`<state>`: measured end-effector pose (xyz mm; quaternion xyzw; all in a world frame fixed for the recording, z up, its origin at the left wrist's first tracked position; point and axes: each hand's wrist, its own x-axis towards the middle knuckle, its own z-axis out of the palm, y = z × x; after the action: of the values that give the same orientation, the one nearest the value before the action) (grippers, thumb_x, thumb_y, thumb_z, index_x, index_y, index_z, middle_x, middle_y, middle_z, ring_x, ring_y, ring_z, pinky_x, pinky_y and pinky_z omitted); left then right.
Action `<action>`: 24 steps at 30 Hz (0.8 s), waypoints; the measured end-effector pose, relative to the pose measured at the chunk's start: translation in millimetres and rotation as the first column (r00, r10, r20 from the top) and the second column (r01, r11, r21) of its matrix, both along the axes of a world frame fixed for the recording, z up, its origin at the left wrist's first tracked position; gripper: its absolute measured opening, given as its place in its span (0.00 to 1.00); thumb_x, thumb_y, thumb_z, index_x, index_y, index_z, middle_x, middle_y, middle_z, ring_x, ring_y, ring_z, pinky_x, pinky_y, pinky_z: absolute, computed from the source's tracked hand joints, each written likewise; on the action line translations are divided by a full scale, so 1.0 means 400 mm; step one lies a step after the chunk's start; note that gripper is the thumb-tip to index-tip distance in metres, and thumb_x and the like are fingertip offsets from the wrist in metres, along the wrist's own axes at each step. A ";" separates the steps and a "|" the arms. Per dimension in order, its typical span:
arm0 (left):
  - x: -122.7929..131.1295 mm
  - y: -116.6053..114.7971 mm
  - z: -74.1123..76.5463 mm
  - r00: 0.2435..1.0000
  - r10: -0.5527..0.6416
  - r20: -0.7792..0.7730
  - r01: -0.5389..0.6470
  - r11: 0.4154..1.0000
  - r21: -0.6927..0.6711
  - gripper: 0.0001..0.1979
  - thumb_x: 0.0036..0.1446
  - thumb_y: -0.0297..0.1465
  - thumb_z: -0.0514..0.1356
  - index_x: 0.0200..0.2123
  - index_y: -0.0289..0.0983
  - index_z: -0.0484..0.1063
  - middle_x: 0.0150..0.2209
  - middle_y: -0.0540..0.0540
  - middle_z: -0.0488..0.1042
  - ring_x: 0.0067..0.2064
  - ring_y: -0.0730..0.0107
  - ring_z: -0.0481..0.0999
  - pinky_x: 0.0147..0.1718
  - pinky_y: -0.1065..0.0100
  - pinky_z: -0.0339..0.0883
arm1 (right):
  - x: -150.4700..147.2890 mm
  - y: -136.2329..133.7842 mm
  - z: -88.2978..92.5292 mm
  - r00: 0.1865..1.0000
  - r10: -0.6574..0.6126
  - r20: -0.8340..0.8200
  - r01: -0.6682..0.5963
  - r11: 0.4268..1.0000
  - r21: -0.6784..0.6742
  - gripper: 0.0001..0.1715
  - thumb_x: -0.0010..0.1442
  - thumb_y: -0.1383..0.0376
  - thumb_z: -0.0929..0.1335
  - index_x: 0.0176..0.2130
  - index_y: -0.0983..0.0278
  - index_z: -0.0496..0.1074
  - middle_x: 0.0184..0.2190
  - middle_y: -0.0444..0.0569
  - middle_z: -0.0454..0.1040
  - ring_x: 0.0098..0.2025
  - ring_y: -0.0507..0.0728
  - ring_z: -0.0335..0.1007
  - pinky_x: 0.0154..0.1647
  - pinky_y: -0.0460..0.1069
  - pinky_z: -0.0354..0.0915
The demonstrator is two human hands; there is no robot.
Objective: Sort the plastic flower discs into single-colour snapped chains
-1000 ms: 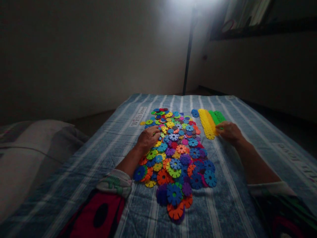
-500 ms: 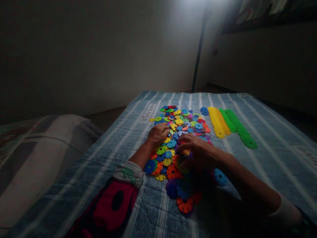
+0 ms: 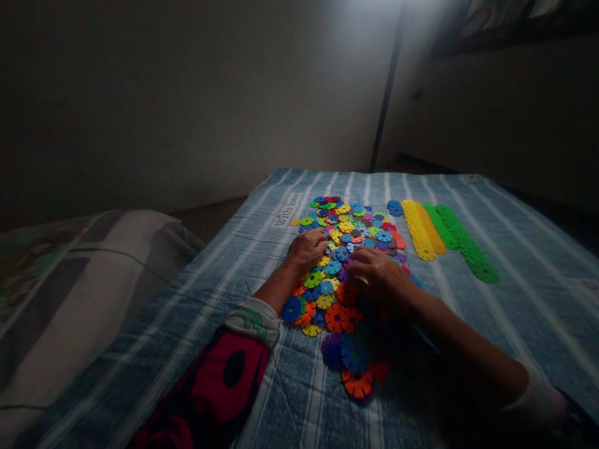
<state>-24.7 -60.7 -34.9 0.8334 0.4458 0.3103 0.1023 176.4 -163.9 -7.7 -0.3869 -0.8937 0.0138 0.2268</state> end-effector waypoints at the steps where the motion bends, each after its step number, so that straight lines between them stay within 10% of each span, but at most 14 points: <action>1: 0.000 0.000 0.001 1.000 -0.001 -0.006 0.001 1.000 -0.003 0.11 0.55 0.29 0.53 0.29 0.37 0.76 0.39 0.46 0.77 0.46 0.67 0.75 0.52 0.67 0.65 | -0.013 -0.010 0.004 0.998 0.059 -0.013 -0.059 0.998 0.015 0.06 0.60 0.65 0.67 0.34 0.63 0.74 0.39 0.54 0.72 0.46 0.59 0.64 0.46 0.53 0.63; 6: 0.003 -0.004 0.006 1.000 0.016 -0.019 -0.017 1.000 -0.023 0.11 0.55 0.29 0.54 0.31 0.37 0.76 0.44 0.45 0.77 0.50 0.65 0.73 0.55 0.64 0.63 | -0.080 -0.049 0.003 0.986 0.164 0.005 -0.164 0.986 0.018 0.09 0.60 0.59 0.67 0.35 0.63 0.73 0.38 0.52 0.71 0.46 0.59 0.63 0.45 0.53 0.62; 24: 0.002 -0.004 -0.001 0.999 0.032 0.013 -0.031 0.999 -0.033 0.10 0.54 0.29 0.55 0.31 0.38 0.78 0.45 0.46 0.77 0.50 0.64 0.74 0.54 0.65 0.66 | 0.022 0.028 -0.037 0.977 -0.189 -0.103 0.188 0.982 -0.024 0.09 0.55 0.72 0.65 0.25 0.63 0.71 0.32 0.51 0.74 0.35 0.55 0.67 0.36 0.48 0.61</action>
<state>-24.1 -62.1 -35.4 0.8224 0.4633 0.3099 0.1142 185.0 -152.7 -22.5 -0.4701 -0.8398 0.0188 0.2711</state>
